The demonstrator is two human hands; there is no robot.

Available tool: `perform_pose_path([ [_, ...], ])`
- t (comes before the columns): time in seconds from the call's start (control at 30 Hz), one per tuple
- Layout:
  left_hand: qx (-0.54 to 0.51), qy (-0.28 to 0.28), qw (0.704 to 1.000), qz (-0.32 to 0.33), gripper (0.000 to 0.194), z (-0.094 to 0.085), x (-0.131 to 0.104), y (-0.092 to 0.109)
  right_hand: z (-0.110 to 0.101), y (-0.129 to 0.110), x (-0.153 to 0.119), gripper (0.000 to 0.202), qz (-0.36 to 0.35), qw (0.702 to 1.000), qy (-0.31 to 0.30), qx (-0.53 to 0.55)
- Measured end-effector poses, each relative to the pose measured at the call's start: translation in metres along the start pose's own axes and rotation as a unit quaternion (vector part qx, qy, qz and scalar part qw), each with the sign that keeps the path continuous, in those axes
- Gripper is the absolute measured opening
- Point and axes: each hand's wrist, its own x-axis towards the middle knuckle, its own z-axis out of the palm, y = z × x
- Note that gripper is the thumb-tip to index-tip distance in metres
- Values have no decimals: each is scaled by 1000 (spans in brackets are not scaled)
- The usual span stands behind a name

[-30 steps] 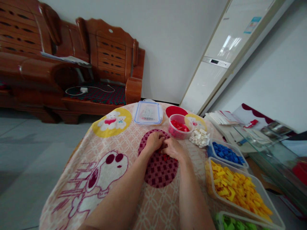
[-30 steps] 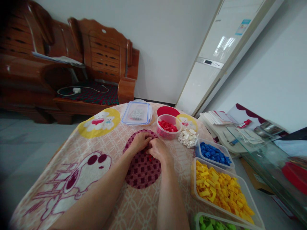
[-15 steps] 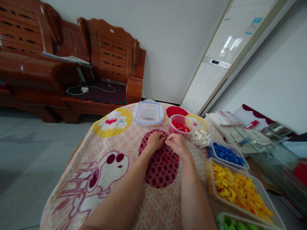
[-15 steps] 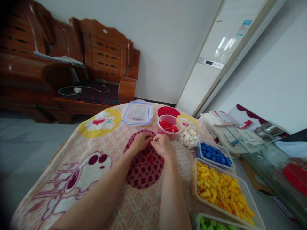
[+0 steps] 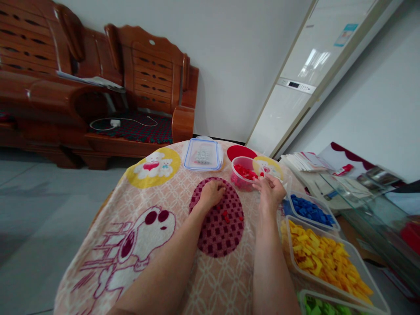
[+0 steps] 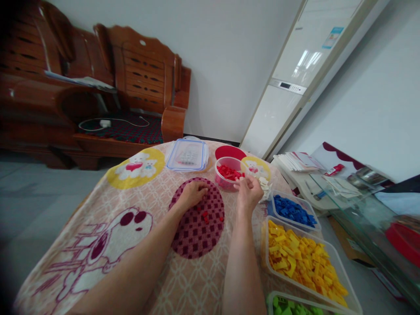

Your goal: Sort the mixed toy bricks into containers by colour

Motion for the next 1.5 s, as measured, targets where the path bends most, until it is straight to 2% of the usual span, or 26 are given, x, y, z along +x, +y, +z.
perform_pose_path([
  [0.07, -1, 1, 1000, 0, 27, -1, -1, 1, -3, 0, 2, 35, -2, 1000, 1, -15],
  [0.17, -4, 3, 1000, 1, 26, -2, -1, 2, -6, -4, 2, 32, 25, 997, -40, -57],
  [0.23, -5, 5, 1000, 1, 26, -1, -1, 2, -6, -8, 0, 31, 50, 990, -93, -96],
  [0.3, -4, 6, 1000, 2, 26, 0, 0, 0, -6, -10, -4, 29, 76, 971, -173, -149],
  [0.37, -2, 4, 1000, 4, 26, 0, 1, -1, -6, -9, -7, 25, 102, 935, -266, -212],
  [0.43, -2, 4, 1000, 6, 26, 1, 1, -1, -5, -6, -11, 19, 112, 887, -344, -287],
  [0.53, -1, 7, 1000, 7, 26, 1, 1, -1, -3, -3, -17, 12, 74, 814, -416, -398],
  [0.6, 1, 10, 1000, 8, 26, 1, 0, 0, 0, -2, -21, 11, 33, 777, -446, -443],
  [0.67, 3, 12, 1000, 10, 26, 0, 0, 0, 5, -2, -26, 11, -3, 753, -468, -462],
  [0.83, 7, 8, 1000, 14, 27, -1, 0, 1, 22, 2, -38, 9, -55, 717, -506, -476],
  [1.03, 4, 10, 1000, 11, 28, -1, 0, 1, 31, 6, -45, 12, -89, 704, -505, -491],
  [1.27, 20, 4, 1000, 10, 27, 1, 3, -2, 28, -3, -46, 14, -51, 712, -534, -452],
  [1.5, 27, 5, 1000, 13, 26, 2, 3, -3, 27, -9, -46, 10, -27, 683, -554, -474],
])
